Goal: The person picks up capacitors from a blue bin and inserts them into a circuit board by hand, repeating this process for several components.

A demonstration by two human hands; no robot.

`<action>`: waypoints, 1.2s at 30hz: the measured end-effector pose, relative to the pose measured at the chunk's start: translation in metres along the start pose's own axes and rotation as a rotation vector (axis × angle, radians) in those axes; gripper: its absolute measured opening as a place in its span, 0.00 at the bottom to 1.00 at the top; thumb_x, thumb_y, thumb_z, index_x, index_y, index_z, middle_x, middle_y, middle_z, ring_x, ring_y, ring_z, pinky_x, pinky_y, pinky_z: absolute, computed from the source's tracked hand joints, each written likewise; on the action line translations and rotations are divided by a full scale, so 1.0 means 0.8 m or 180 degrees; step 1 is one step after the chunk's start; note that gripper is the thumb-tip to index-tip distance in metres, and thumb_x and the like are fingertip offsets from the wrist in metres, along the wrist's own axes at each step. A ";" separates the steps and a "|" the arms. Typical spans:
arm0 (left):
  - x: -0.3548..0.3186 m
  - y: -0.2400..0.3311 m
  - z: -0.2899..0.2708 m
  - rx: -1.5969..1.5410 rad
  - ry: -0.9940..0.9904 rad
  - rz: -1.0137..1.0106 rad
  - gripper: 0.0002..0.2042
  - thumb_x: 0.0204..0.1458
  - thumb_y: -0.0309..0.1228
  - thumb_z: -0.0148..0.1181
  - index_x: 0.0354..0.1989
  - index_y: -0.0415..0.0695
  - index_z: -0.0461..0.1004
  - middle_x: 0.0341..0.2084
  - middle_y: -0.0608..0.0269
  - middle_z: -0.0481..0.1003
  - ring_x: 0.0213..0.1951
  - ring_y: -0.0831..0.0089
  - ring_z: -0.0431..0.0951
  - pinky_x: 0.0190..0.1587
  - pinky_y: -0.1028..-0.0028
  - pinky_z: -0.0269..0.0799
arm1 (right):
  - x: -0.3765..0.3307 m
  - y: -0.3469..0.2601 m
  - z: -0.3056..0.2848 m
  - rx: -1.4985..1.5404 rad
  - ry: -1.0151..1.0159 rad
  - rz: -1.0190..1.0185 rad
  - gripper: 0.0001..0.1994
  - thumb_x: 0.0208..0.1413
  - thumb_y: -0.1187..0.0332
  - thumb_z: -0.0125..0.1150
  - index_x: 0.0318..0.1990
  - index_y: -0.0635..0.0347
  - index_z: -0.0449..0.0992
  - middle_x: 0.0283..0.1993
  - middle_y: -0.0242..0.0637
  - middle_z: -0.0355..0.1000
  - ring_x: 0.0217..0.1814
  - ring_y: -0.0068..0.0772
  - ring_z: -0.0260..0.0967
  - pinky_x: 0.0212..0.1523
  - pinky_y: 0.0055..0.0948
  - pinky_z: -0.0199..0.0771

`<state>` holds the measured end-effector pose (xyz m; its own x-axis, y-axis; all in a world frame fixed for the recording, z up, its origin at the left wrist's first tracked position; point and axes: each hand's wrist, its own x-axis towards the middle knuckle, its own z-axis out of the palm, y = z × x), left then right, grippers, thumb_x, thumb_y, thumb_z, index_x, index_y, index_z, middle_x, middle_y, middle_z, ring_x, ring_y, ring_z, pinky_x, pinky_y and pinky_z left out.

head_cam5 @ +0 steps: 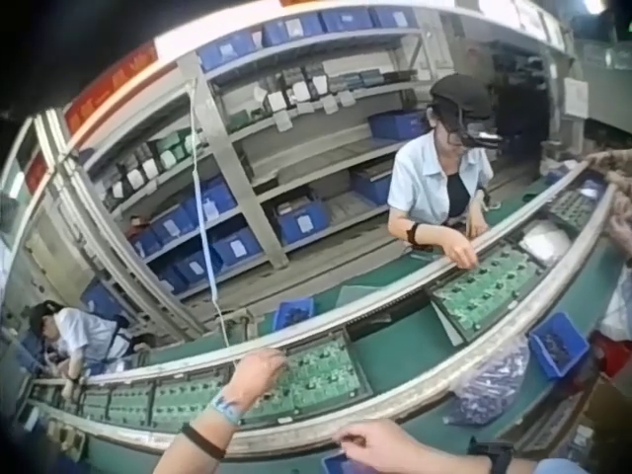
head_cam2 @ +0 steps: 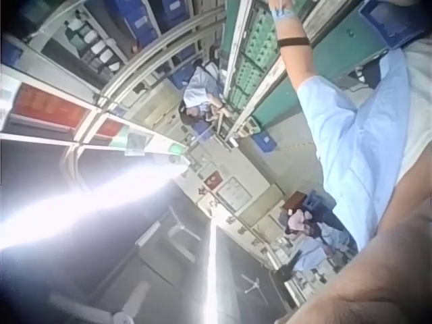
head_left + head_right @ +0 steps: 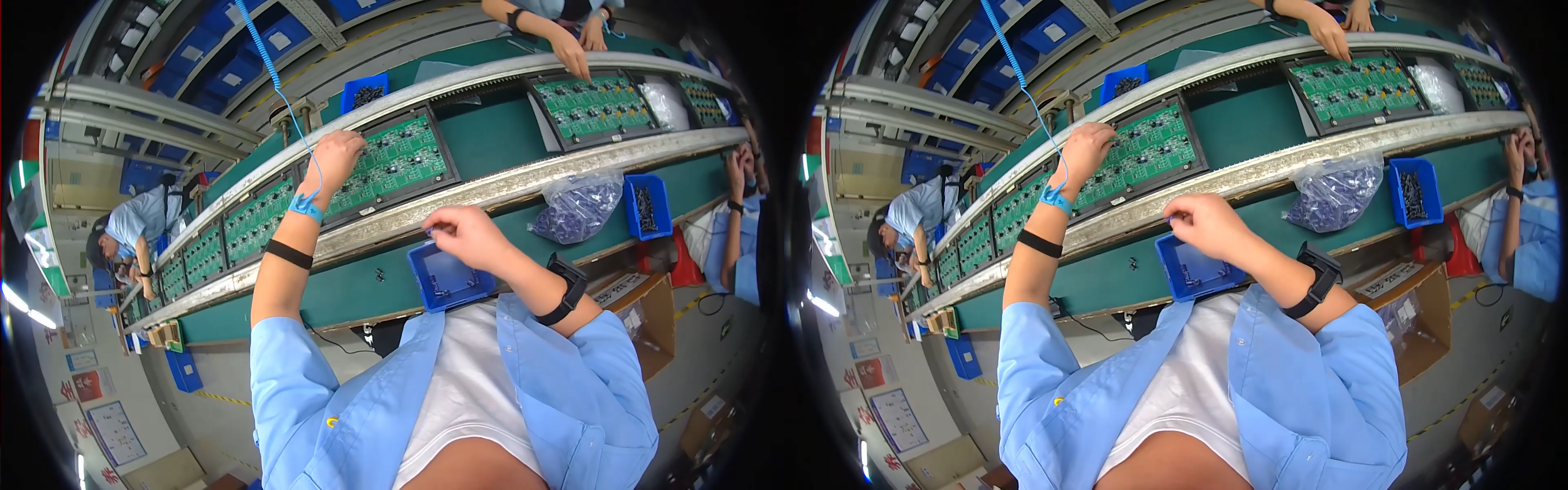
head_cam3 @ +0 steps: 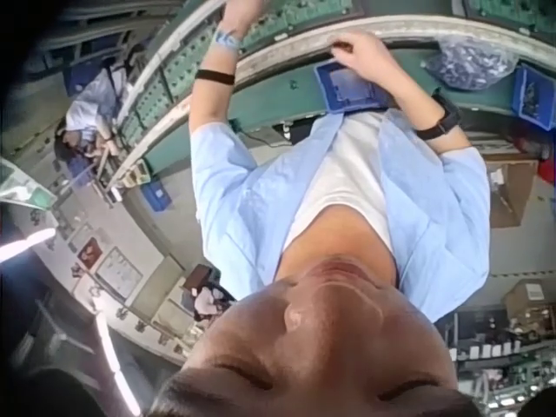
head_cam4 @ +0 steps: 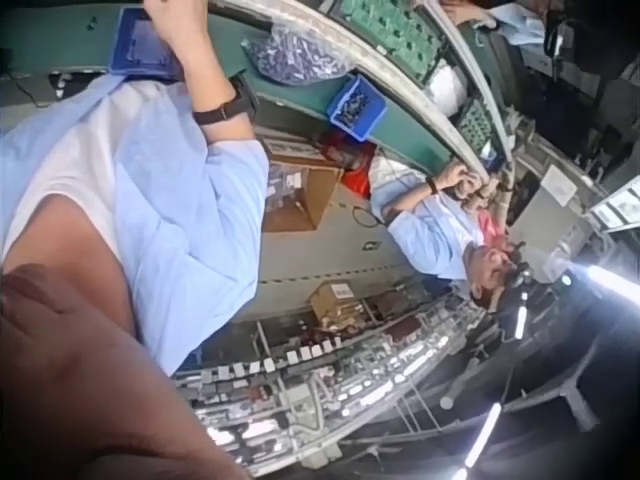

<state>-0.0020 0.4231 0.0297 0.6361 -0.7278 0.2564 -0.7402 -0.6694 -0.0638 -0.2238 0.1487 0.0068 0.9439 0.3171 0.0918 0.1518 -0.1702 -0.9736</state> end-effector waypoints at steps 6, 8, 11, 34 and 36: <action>-0.036 0.142 -0.032 -0.1310 0.0710 -0.0773 0.07 0.51 0.28 0.69 0.37 0.42 0.81 0.35 0.56 0.82 0.42 0.53 0.82 0.46 0.58 0.77 | 0.037 0.013 -0.073 0.1576 -0.0381 0.0834 0.10 0.63 0.75 0.63 0.50 0.65 0.81 0.40 0.33 0.79 0.38 0.22 0.77 0.42 0.25 0.81; -0.069 0.210 -0.040 -0.1739 0.0346 -0.0881 0.07 0.52 0.30 0.69 0.37 0.43 0.81 0.34 0.56 0.81 0.40 0.52 0.81 0.44 0.58 0.78 | 0.045 0.006 -0.088 0.1720 -0.0553 0.0808 0.08 0.64 0.75 0.62 0.49 0.64 0.80 0.41 0.34 0.80 0.38 0.23 0.77 0.43 0.26 0.81; -0.082 0.302 -0.016 -0.2168 0.0007 -0.0479 0.07 0.52 0.33 0.68 0.36 0.45 0.81 0.31 0.56 0.79 0.39 0.53 0.81 0.43 0.57 0.78 | 0.057 0.010 -0.114 0.1510 -0.0465 0.0755 0.08 0.64 0.75 0.63 0.49 0.63 0.79 0.41 0.34 0.80 0.38 0.23 0.77 0.44 0.26 0.81; 0.005 0.442 0.097 -0.1377 -0.0505 -0.0315 0.09 0.50 0.27 0.60 0.36 0.43 0.85 0.33 0.51 0.84 0.40 0.54 0.86 0.41 0.57 0.83 | 0.205 0.066 -0.168 -0.1382 -0.0228 -0.0040 0.09 0.58 0.71 0.69 0.44 0.63 0.83 0.33 0.35 0.81 0.36 0.25 0.78 0.39 0.29 0.78; 0.008 0.442 0.095 -0.1379 -0.0675 -0.0293 0.08 0.50 0.27 0.61 0.36 0.44 0.85 0.32 0.52 0.83 0.39 0.54 0.86 0.41 0.57 0.83 | 0.212 0.059 -0.157 -0.1786 -0.0216 -0.0392 0.09 0.57 0.71 0.69 0.44 0.61 0.84 0.34 0.37 0.82 0.36 0.29 0.80 0.39 0.30 0.78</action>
<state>-0.2430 0.1699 -0.0646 0.7003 -0.7129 0.0372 -0.6727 -0.6416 0.3686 -0.0202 0.0775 0.0028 0.8914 0.4219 0.1657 0.4090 -0.5912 -0.6952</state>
